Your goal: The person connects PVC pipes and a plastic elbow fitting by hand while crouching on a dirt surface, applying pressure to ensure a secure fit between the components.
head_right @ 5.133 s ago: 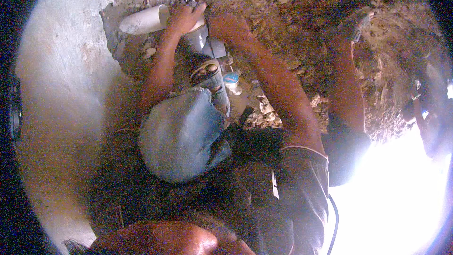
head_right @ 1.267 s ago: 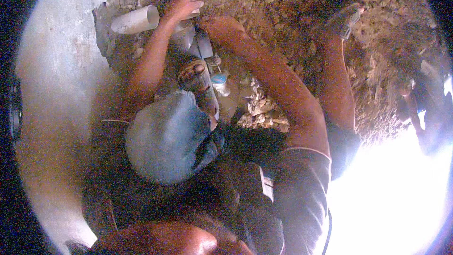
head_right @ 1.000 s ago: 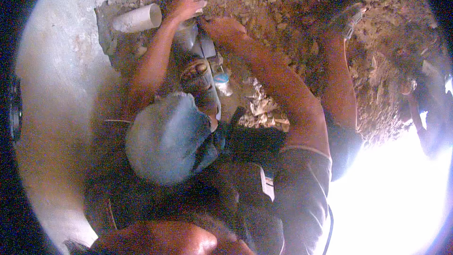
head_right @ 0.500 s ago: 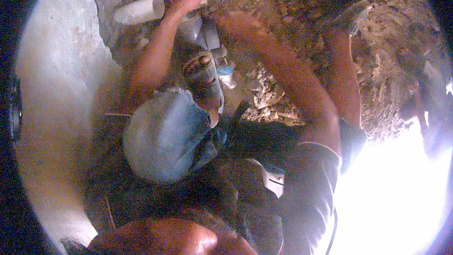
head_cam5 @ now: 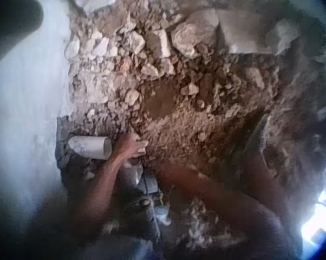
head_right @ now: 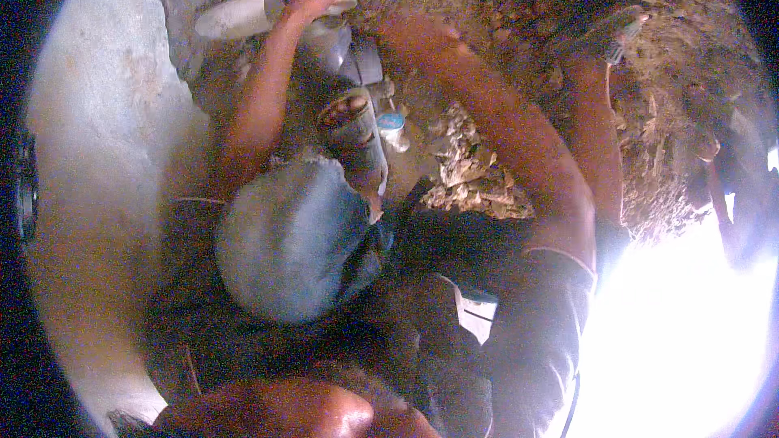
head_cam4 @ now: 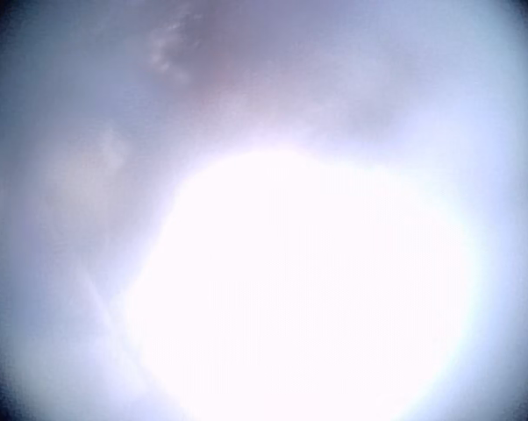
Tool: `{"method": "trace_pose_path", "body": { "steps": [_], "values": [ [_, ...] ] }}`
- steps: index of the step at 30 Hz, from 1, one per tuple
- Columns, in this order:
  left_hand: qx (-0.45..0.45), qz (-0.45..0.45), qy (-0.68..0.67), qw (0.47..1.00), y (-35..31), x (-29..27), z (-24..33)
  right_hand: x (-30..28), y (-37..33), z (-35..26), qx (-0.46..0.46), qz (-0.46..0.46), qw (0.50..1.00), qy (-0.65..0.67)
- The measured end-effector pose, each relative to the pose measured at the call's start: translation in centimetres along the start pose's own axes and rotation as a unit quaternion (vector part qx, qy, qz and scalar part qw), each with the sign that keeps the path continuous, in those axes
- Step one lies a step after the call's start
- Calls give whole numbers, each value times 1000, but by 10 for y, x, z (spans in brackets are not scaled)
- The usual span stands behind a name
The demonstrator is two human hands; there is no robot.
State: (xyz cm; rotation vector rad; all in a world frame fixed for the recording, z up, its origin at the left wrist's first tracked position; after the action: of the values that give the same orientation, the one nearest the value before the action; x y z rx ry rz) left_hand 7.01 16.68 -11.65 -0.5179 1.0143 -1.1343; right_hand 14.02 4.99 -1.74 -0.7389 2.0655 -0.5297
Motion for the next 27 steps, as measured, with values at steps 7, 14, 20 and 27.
{"method": "trace_pose_path", "body": {
  "steps": [7, 14, 20, 27],
  "values": [
    [17, 36, -42, 998, 7, 5, -19, 2, 3, 0, -8, 7, 999, 30],
    [33, 47, 18, 998, 1, -4, 9, -9, 4, -5, 11, 36, 998, 56],
    [51, 9, 12, 999, 1, 5, 10, 10, 2, -11, 14, -10, 1000, 12],
    [24, 26, -42, 999, 1, 8, -11, -10, -18, -4, 34, -47, 997, 53]
  ]
}}
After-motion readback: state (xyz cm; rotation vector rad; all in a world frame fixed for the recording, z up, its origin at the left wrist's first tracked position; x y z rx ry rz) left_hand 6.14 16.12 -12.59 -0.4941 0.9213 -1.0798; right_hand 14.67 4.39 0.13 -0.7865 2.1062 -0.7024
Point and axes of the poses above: each hand's wrist, its own y-axis towards the middle knuckle, its own x-axis out of the palm, z = x × y, the point moved 9 cm from there along y, towards the middle knuckle, and after that the axes turned 4 degrees about y, right-handed, at the moved point
